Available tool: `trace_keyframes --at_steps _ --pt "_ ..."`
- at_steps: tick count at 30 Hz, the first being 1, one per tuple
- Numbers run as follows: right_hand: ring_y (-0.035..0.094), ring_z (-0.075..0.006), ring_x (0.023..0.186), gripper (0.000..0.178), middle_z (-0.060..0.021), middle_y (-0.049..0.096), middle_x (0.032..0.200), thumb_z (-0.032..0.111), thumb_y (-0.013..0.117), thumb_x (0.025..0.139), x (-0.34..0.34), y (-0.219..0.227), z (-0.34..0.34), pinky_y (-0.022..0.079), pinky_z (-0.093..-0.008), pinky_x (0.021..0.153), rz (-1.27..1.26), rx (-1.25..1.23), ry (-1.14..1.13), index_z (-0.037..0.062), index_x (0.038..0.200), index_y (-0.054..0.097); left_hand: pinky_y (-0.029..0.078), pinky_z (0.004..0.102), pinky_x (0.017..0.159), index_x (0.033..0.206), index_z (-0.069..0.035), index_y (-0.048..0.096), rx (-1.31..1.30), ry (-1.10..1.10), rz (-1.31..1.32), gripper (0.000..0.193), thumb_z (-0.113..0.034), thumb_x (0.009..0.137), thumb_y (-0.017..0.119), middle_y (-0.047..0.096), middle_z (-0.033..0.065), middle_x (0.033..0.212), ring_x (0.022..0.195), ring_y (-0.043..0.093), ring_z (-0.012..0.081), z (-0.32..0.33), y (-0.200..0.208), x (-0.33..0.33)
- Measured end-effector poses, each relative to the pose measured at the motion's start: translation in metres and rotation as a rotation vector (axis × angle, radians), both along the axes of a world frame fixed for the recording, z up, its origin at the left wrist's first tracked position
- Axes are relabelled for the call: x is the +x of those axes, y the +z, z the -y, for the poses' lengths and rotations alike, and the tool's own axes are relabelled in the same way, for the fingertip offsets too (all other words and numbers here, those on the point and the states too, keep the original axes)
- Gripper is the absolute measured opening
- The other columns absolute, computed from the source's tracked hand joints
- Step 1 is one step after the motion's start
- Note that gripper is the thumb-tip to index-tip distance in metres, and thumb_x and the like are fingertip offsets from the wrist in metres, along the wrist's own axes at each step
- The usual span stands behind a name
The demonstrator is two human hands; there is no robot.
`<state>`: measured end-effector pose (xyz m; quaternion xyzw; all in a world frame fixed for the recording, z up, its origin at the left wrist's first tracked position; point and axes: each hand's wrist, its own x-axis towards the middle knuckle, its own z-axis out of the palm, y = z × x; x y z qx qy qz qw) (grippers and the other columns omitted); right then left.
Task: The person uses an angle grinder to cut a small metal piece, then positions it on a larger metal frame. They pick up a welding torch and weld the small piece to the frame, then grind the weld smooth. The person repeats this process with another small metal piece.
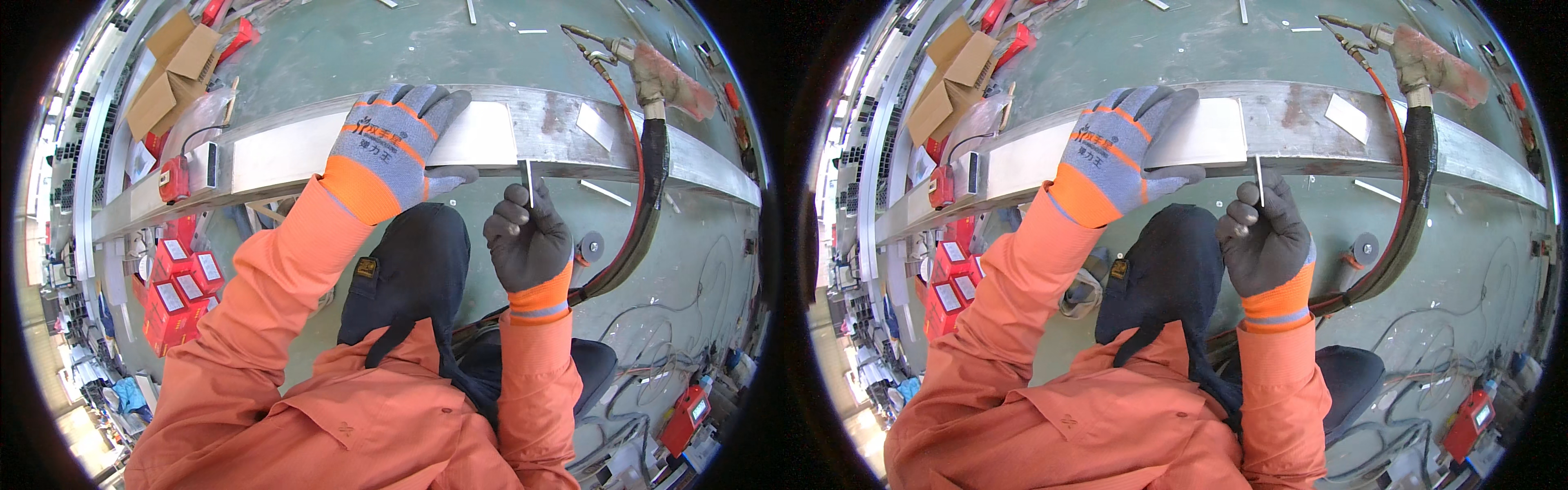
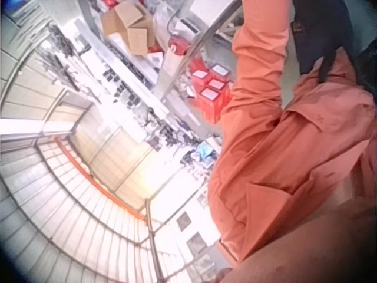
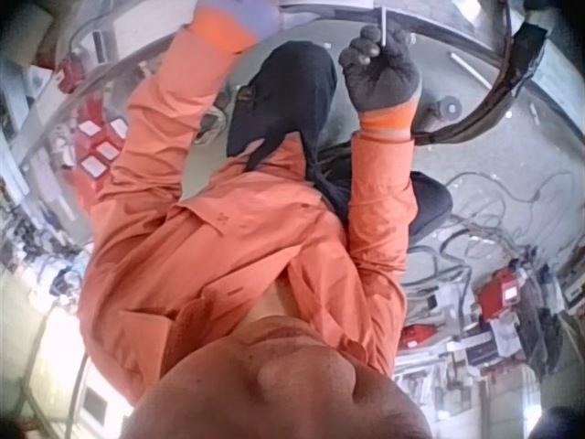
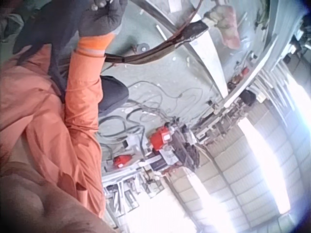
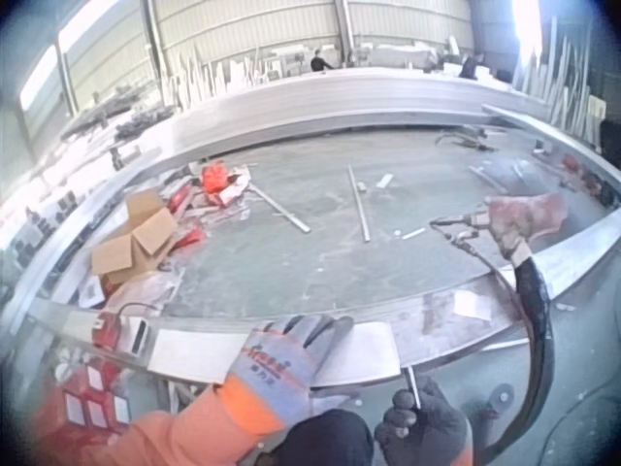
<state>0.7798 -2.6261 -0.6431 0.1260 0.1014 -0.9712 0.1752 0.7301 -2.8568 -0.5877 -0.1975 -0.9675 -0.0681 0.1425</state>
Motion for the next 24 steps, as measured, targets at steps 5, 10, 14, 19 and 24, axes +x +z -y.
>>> trace_keyframes --at_steps 5,10,14,19,24 --pt "0.065 -0.0177 0.084 0.023 -0.0106 0.070 0.103 0.014 0.065 0.104 0.003 0.015 0.019 0.054 -0.0317 0.075 0.021 0.419 -0.102 0.0040 0.125 0.064 0.047 0.0530 0.110 0.150 -0.012 0.061 0.023 -0.016 -0.024 0.094 -0.064 0.076 0.087 0.062 0.0164 0.147 0.130 0.059 0.0409 0.001 0.004 0.001" --pt "0.069 -0.0165 0.075 0.036 -0.0085 0.075 0.098 0.011 0.076 0.099 0.009 0.024 0.021 0.057 -0.0309 0.066 -0.093 1.020 -0.139 -0.0004 0.131 0.066 0.046 0.0542 0.111 0.152 -0.012 0.061 0.019 -0.023 -0.002 0.093 -0.069 0.081 0.080 0.062 0.0167 0.147 0.130 0.060 0.0407 0.002 -0.002 -0.003" --pt "0.072 -0.0153 0.073 0.033 -0.0064 0.076 0.088 0.013 0.076 0.099 0.012 0.027 0.021 0.056 -0.0310 0.063 -0.154 1.388 -0.147 0.0000 0.129 0.073 0.042 0.0569 0.119 0.153 -0.009 0.060 -0.045 0.003 0.095 0.094 -0.077 0.090 0.066 0.057 0.0167 0.156 0.136 0.059 0.0402 0.005 -0.004 -0.005" --pt "0.075 -0.0226 0.073 0.027 -0.0136 0.076 0.082 0.010 0.076 0.097 0.010 0.014 0.015 0.057 -0.0350 0.066 -0.407 1.780 -0.243 0.0019 0.122 0.078 0.045 0.0570 0.116 0.153 -0.010 0.060 -0.017 -0.022 0.041 0.091 -0.074 0.089 0.070 0.060 0.0157 0.152 0.134 0.060 0.0397 0.004 -0.004 -0.004" --pt "0.076 -0.0312 0.076 0.027 -0.0184 0.077 0.086 0.009 0.075 0.096 0.004 0.030 0.015 0.057 -0.0377 0.070 -0.595 2.017 -0.260 0.0018 0.123 0.078 0.051 0.0561 0.108 0.154 -0.013 0.059 0.028 -0.062 -0.011 0.087 -0.067 0.087 0.076 0.064 0.0129 0.144 0.129 0.063 0.0377 0.003 0.002 -0.004"
